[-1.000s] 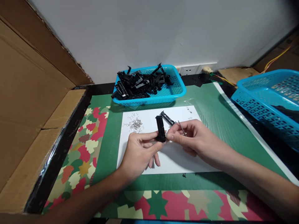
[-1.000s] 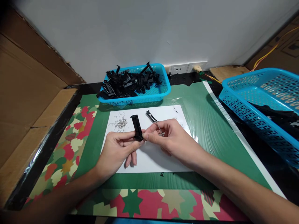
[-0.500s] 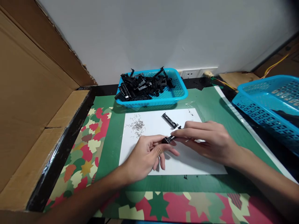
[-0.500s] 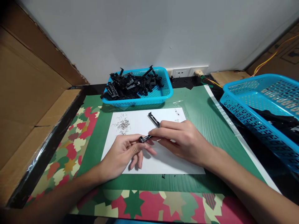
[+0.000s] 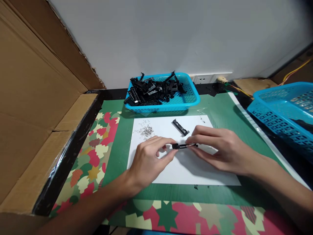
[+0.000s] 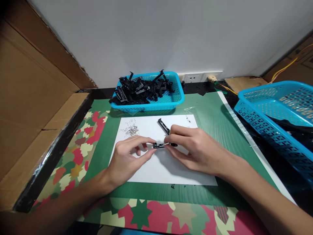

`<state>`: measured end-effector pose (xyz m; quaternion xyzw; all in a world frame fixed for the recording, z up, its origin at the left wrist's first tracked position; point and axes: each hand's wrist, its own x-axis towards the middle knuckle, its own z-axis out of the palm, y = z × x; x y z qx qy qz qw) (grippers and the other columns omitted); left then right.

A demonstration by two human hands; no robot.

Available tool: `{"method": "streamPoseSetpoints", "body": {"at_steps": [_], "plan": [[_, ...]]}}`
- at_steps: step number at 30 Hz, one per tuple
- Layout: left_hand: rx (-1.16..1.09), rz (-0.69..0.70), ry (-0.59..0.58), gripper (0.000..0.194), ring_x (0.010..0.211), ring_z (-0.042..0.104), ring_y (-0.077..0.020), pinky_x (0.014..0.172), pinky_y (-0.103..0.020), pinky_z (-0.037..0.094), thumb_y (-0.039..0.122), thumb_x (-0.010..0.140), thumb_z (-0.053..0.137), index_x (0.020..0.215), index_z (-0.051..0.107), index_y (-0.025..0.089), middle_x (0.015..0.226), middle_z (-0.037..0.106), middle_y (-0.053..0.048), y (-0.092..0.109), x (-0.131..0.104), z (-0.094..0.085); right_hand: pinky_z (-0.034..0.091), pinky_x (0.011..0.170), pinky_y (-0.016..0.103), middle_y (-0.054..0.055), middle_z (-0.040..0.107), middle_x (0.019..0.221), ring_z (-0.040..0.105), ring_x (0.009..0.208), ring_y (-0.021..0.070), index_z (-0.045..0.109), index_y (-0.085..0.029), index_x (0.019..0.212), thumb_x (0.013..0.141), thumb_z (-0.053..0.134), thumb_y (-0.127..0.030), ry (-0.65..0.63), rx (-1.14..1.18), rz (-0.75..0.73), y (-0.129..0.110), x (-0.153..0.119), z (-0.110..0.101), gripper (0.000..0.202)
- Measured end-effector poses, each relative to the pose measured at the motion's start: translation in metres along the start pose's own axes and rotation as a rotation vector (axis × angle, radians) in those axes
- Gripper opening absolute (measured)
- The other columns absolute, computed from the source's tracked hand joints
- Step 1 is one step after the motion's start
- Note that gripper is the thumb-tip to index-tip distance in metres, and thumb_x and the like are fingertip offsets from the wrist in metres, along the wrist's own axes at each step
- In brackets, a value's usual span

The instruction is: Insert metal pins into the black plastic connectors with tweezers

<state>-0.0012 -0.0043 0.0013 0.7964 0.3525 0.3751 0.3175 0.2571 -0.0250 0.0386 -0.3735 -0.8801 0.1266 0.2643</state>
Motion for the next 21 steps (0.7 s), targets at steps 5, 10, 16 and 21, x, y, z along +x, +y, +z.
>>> {"method": "streamPoseSetpoints", "body": {"at_steps": [5, 10, 16, 21], "plan": [[0.151, 0.112, -0.008, 0.015, 0.074, 0.071, -0.0154, 0.066, -0.029, 0.055, 0.017, 0.093, 0.078, 0.108, 0.080, 0.019, 0.086, 0.079, -0.002, -0.003, -0.003, 0.004, 0.055, 0.073, 0.031, 0.013, 0.069, 0.106, 0.067, 0.085, 0.0194, 0.074, -0.019, 0.118, 0.107, 0.050, -0.016, -0.003, -0.030, 0.044, 0.002, 0.004, -0.010, 0.026], [0.197, 0.243, -0.034, 0.015, 0.084, 0.074, -0.0185, 0.073, -0.031, 0.059, 0.014, 0.099, 0.070, 0.112, 0.077, 0.016, 0.093, 0.082, -0.005, -0.007, -0.004, 0.006, 0.058, 0.074, 0.033, 0.008, 0.080, 0.101, 0.076, 0.084, 0.0210, 0.081, -0.025, 0.111, 0.104, 0.064, -0.018, 0.144, -0.119, 0.101, 0.004, -0.003, -0.006, 0.020], [0.249, 0.297, -0.087, 0.016, 0.086, 0.071, -0.0198, 0.077, -0.034, 0.060, 0.013, 0.101, 0.067, 0.115, 0.075, 0.014, 0.094, 0.080, -0.006, -0.010, -0.007, 0.005, 0.064, 0.065, 0.028, 0.001, 0.083, 0.084, 0.078, 0.069, 0.0183, 0.081, -0.024, 0.086, 0.092, 0.085, -0.031, 0.429, 0.221, 0.436, -0.024, 0.007, 0.021, 0.010], [0.233, 0.292, -0.086, 0.015, 0.088, 0.072, -0.0194, 0.079, -0.033, 0.061, 0.013, 0.102, 0.065, 0.114, 0.074, 0.014, 0.095, 0.080, -0.007, -0.010, -0.008, 0.006, 0.062, 0.060, 0.025, 0.002, 0.080, 0.079, 0.075, 0.065, 0.0161, 0.075, -0.022, 0.080, 0.093, 0.083, -0.033, 0.432, 0.376, 0.528, -0.033, 0.013, 0.039, 0.019]]}}
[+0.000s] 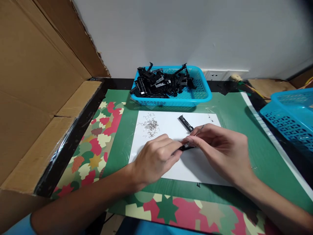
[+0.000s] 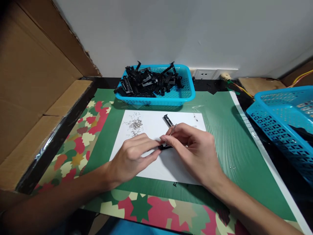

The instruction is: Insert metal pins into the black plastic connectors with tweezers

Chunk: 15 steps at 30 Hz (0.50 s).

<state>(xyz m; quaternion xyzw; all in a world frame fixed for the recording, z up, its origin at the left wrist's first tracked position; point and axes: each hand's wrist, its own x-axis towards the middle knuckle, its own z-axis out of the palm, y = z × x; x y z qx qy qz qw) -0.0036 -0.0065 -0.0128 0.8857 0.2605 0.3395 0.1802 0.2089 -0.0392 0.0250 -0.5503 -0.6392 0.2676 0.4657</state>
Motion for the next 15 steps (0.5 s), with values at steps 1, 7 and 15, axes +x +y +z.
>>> {"method": "streamPoseSetpoints", "body": {"at_steps": [1, 7, 15], "plan": [[0.000, 0.003, 0.005, 0.015, 0.088, 0.073, -0.0193, 0.079, -0.033, 0.061, 0.013, 0.102, 0.065, 0.113, 0.075, 0.014, 0.095, 0.080, -0.007, -0.0001, 0.0001, 0.0002, 0.061, 0.060, 0.025, 0.002, 0.079, 0.079, 0.074, 0.065, 0.0159, 0.075, -0.022, 0.081, 0.094, 0.083, -0.033, 0.002, 0.000, 0.004, 0.0006, -0.0003, 0.0005, 0.019], [0.042, 0.024, 0.027, 0.012, 0.082, 0.071, -0.0187, 0.075, -0.032, 0.060, 0.014, 0.102, 0.067, 0.110, 0.075, 0.014, 0.091, 0.079, -0.006, -0.0008, -0.0002, 0.0009, 0.061, 0.061, 0.026, 0.002, 0.080, 0.080, 0.076, 0.067, 0.0173, 0.073, -0.023, 0.082, 0.094, 0.082, -0.034, -0.010, -0.050, -0.013, 0.0016, -0.0036, -0.0010, 0.019], [0.040, 0.007, -0.008, 0.019, 0.083, 0.071, -0.0188, 0.075, -0.032, 0.060, 0.016, 0.104, 0.064, 0.119, 0.074, 0.013, 0.087, 0.077, -0.005, -0.0006, -0.0028, 0.0010, 0.058, 0.055, 0.027, 0.001, 0.081, 0.081, 0.071, 0.059, 0.0151, 0.073, -0.024, 0.082, 0.097, 0.079, -0.033, -0.023, -0.167, -0.066, -0.0026, -0.0061, -0.0019, 0.019]]}}
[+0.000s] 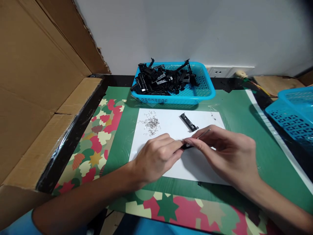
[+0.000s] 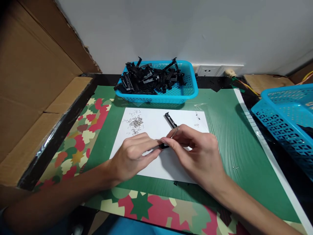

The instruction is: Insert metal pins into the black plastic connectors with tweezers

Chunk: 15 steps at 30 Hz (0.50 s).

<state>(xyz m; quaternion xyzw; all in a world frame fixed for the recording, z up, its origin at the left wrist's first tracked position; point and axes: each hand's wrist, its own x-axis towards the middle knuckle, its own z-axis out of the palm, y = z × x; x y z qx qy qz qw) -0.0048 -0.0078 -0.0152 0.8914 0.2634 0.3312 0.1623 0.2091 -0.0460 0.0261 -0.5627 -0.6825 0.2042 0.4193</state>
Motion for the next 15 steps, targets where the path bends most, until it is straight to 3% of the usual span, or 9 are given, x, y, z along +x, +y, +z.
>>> {"method": "streamPoseSetpoints", "body": {"at_steps": [5, 10, 15], "plan": [[-0.016, -0.010, -0.017, 0.019, 0.083, 0.072, -0.0188, 0.076, -0.032, 0.060, 0.015, 0.104, 0.063, 0.119, 0.075, 0.013, 0.086, 0.077, -0.006, 0.0006, 0.0016, -0.0025, 0.060, 0.054, 0.030, 0.003, 0.080, 0.078, 0.071, 0.057, 0.0174, 0.073, -0.025, 0.081, 0.100, 0.075, -0.039, -0.025, -0.019, 0.006, -0.0033, -0.0005, -0.0014, 0.024], [-0.016, -0.030, -0.041, 0.016, 0.080, 0.071, -0.0182, 0.072, -0.030, 0.059, 0.014, 0.103, 0.063, 0.113, 0.076, 0.014, 0.083, 0.076, -0.005, -0.0005, 0.0022, -0.0033, 0.058, 0.054, 0.028, 0.003, 0.079, 0.076, 0.071, 0.058, 0.0158, 0.073, -0.024, 0.083, 0.099, 0.076, -0.034, -0.033, -0.024, -0.038, -0.0040, -0.0013, 0.0002, 0.019], [-0.065, -0.054, 0.026, 0.013, 0.074, 0.069, -0.0165, 0.069, -0.029, 0.057, 0.016, 0.102, 0.068, 0.111, 0.076, 0.014, 0.081, 0.075, -0.004, 0.0011, 0.0061, -0.0032, 0.058, 0.059, 0.026, 0.002, 0.078, 0.078, 0.071, 0.061, 0.0147, 0.073, -0.022, 0.086, 0.100, 0.076, -0.029, -0.041, 0.059, -0.029, -0.0011, -0.0001, 0.0002, 0.016]]}}
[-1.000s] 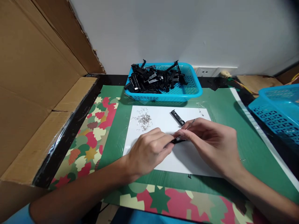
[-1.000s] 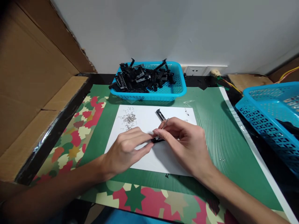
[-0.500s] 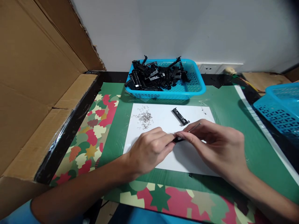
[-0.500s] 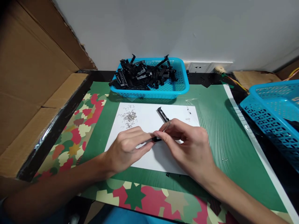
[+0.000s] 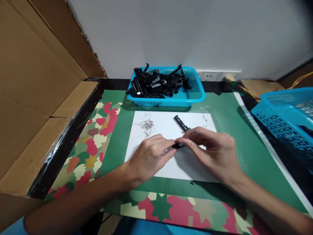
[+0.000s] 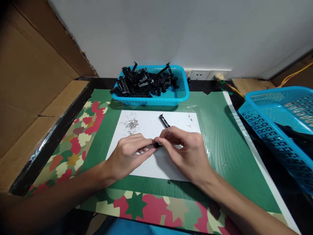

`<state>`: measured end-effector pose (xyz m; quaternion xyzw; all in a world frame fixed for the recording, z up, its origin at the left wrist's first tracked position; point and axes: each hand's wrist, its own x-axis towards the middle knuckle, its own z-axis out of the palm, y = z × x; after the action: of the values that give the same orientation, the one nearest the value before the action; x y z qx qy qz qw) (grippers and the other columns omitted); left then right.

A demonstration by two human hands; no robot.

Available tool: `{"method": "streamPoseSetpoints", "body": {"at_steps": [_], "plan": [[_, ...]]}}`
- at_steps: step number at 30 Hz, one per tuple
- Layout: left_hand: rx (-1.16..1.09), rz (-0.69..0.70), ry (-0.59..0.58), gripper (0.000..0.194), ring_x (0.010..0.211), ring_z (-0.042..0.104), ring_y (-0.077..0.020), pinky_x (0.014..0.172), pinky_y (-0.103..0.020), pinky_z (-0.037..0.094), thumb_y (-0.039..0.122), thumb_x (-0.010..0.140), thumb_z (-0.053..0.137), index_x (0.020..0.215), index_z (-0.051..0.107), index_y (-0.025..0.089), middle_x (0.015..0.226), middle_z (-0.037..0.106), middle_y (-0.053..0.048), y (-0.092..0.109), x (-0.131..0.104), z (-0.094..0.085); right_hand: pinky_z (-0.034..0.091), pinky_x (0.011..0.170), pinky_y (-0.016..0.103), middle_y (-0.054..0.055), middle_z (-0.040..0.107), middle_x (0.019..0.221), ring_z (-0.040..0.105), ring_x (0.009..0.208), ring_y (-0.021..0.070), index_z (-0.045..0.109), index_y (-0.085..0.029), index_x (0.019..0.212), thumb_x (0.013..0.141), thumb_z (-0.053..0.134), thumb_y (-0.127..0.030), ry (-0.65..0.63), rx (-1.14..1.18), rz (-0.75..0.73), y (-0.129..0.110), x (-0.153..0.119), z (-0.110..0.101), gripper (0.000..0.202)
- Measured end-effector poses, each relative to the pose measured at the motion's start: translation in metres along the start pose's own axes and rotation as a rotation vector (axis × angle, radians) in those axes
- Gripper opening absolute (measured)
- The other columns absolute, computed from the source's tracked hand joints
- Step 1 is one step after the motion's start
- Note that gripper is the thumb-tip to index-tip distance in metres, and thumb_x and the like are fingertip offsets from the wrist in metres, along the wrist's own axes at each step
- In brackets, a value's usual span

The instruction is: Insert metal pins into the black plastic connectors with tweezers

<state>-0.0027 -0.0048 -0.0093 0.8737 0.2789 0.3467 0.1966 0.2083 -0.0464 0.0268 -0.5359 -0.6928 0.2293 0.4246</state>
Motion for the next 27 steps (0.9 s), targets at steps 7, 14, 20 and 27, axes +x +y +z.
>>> {"method": "streamPoseSetpoints", "body": {"at_steps": [7, 14, 20, 27], "plan": [[-0.178, -0.208, 0.062, 0.027, 0.073, 0.063, -0.0138, 0.070, -0.028, 0.055, 0.017, 0.099, 0.070, 0.126, 0.073, 0.019, 0.090, 0.071, -0.002, 0.007, 0.005, -0.004, 0.063, 0.074, 0.034, 0.003, 0.074, 0.086, 0.074, 0.073, 0.0183, 0.072, -0.024, 0.108, 0.106, 0.065, -0.029, 0.295, 0.071, -0.020, 0.013, 0.004, -0.016, 0.008], [-0.473, -0.457, 0.089, 0.019, 0.077, 0.064, -0.0144, 0.072, -0.028, 0.055, 0.033, 0.103, 0.068, 0.117, 0.074, 0.021, 0.093, 0.069, -0.004, 0.008, 0.010, -0.007, 0.046, 0.055, 0.029, 0.001, 0.067, 0.083, 0.055, 0.060, 0.0143, 0.075, -0.021, 0.109, 0.107, 0.061, -0.042, 0.320, -0.025, 0.168, 0.042, 0.027, -0.054, 0.026], [-0.800, -0.645, 0.099, 0.029, 0.069, 0.062, -0.0126, 0.058, -0.024, 0.052, 0.048, 0.108, 0.060, 0.121, 0.058, 0.022, 0.101, 0.071, -0.005, 0.007, 0.012, -0.005, 0.042, 0.061, 0.030, 0.005, 0.075, 0.083, 0.061, 0.068, 0.0187, 0.080, -0.018, 0.095, 0.104, 0.060, -0.048, -0.024, -0.343, 0.221, 0.065, 0.037, -0.077, 0.037], [-0.824, -0.673, 0.100, 0.031, 0.067, 0.059, -0.0104, 0.054, -0.020, 0.049, 0.049, 0.105, 0.065, 0.120, 0.059, 0.022, 0.096, 0.066, -0.003, 0.011, 0.015, -0.008, 0.038, 0.059, 0.029, 0.004, 0.071, 0.075, 0.058, 0.064, 0.0181, 0.082, -0.018, 0.097, 0.101, 0.064, -0.050, -0.120, -0.432, 0.219, 0.082, 0.038, -0.080, 0.037]]}}
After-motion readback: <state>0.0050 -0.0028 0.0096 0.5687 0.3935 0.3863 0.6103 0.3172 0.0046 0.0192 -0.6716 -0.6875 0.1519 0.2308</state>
